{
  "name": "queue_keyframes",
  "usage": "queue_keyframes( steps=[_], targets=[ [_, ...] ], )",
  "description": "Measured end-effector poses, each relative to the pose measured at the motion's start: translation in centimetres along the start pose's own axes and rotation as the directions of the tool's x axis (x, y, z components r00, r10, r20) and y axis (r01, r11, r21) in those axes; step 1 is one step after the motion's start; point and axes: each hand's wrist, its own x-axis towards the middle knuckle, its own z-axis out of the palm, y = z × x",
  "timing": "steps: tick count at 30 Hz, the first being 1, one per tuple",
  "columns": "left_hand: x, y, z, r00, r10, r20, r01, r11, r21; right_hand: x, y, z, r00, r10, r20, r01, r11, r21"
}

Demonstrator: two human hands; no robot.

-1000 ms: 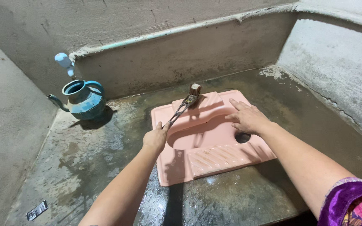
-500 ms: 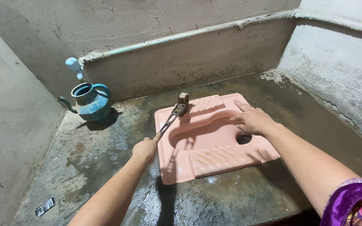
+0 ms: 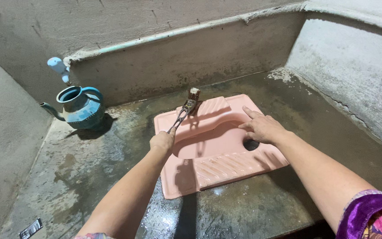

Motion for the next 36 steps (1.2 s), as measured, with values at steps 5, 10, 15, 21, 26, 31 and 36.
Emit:
queue_keyframes(
  steps=[5, 10, 15, 21, 26, 31, 36],
  targets=[
    [4.2, 0.1, 2.0, 0.999, -0.041, 0.021, 0.042, 0.997, -0.066, 0.3, 0.1, 0.8, 1.0, 0.017, 0.023, -0.017, 1.0, 0.007],
    [5.3, 0.0, 2.3, 0.998, -0.066, 0.008, 0.066, 0.995, -0.078, 0.3, -0.4, 0.8, 0.997, 0.038, 0.063, -0.039, 0.999, 0.008],
    [1.3, -0.3, -0.1, 0.996, -0.056, 0.076, 0.061, 0.996, -0.058, 0.4, -1.0, 0.5, 0.997, 0.041, 0.07, -0.04, 0.999, -0.012],
    [-2.3, -1.6, 0.5, 0.998, -0.041, 0.051, 0.042, 0.999, -0.007, 0.6, -1.0, 0.2, 1.0, 0.0, 0.024, 0.001, 1.0, -0.013],
    [-5.0, -2.6, 0.6, 0.996, -0.056, 0.065, 0.058, 0.998, -0.028, 0.3, -1.1, -0.4, 0.999, -0.032, -0.001, 0.032, 0.999, -0.028],
    [-6.6, -3.7, 0.9, 0.998, -0.025, 0.056, 0.025, 1.0, 0.003, -0.4, -1.1, -1.3, 1.0, -0.023, -0.011, 0.022, 0.999, -0.031],
    [-7.4, -5.3, 1.1, 0.999, 0.004, 0.041, -0.005, 0.999, 0.045, -0.8, -1.1, -1.9, 1.0, -0.01, -0.019, 0.01, 1.0, -0.024]
  ],
)
